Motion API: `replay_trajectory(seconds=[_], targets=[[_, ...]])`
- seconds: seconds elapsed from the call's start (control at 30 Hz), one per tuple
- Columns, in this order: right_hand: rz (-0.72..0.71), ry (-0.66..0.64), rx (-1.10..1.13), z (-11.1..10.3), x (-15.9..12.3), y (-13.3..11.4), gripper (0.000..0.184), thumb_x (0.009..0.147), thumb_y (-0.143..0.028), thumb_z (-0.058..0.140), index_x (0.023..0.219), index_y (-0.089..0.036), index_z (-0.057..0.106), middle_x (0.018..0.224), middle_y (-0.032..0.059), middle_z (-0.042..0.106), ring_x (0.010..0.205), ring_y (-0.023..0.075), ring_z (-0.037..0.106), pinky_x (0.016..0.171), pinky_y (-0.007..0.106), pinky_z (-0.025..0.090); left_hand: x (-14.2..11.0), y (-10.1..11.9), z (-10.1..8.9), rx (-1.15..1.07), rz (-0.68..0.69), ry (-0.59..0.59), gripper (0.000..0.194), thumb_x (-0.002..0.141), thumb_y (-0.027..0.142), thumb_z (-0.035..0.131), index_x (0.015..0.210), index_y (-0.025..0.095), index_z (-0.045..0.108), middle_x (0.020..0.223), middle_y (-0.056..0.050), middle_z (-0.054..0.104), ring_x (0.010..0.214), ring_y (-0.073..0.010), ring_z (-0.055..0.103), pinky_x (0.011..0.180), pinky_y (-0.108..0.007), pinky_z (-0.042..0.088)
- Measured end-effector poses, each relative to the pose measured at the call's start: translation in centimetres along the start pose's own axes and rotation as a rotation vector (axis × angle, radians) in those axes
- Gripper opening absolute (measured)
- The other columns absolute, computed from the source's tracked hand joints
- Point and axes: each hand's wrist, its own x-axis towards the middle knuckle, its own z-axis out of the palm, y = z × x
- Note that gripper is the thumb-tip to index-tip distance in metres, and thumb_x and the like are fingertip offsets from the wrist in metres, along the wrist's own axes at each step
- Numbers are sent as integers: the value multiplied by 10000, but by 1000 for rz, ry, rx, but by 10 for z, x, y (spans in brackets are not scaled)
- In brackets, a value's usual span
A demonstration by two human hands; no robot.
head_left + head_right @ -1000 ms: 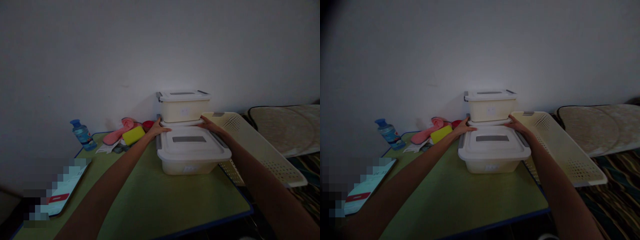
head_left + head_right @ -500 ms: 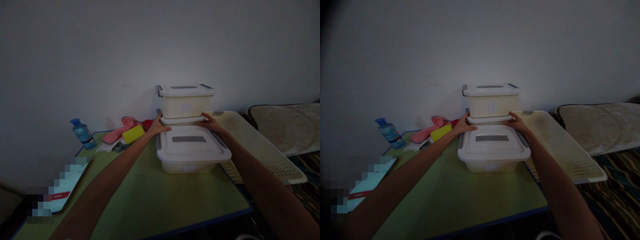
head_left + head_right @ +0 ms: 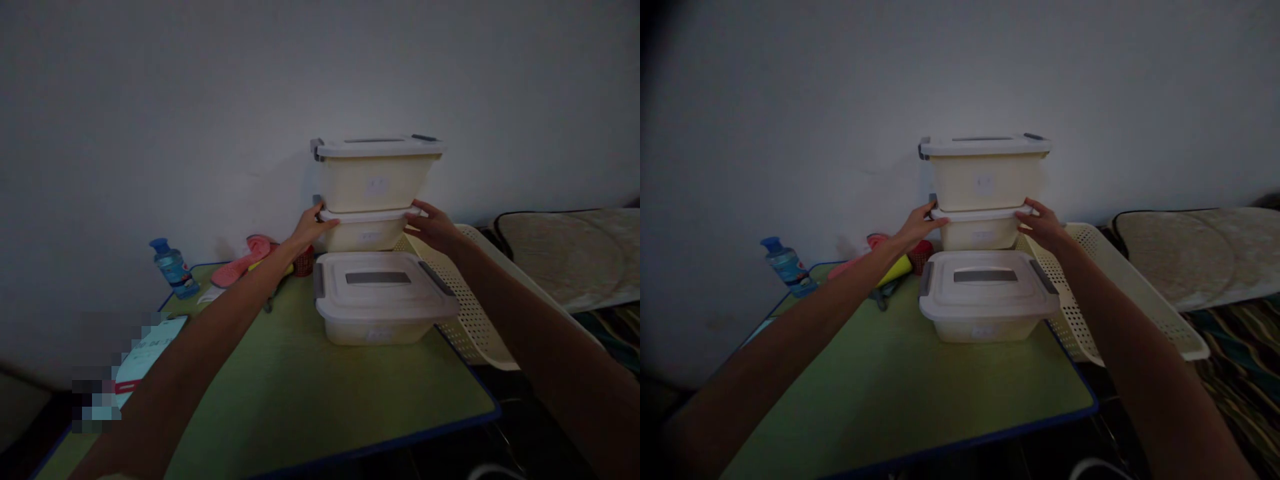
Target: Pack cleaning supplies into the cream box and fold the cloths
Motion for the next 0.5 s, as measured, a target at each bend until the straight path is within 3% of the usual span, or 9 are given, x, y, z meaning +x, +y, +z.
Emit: replay_trajectory(seconds=[0.23,0.5], targets=[[-20,86,-74,8,-21,-47,244,701,-156,644,919,-253,593,940,-5,629,865,147,617,843,386,514,-6,43,-13,74,129,-33,467,659,251,668,1079,64,586,1078,-121,619,909,-183,556,805,-271,432],[25,130,-149,17,-74,-92,214,739,-165,618,932,-252,589,1001,18,624,882,171,620,801,355,547,-35,82,-24,85,150,-70,467,644,329,681,1034,85,601,1030,-97,627,920,-187,559,832,-288,415]])
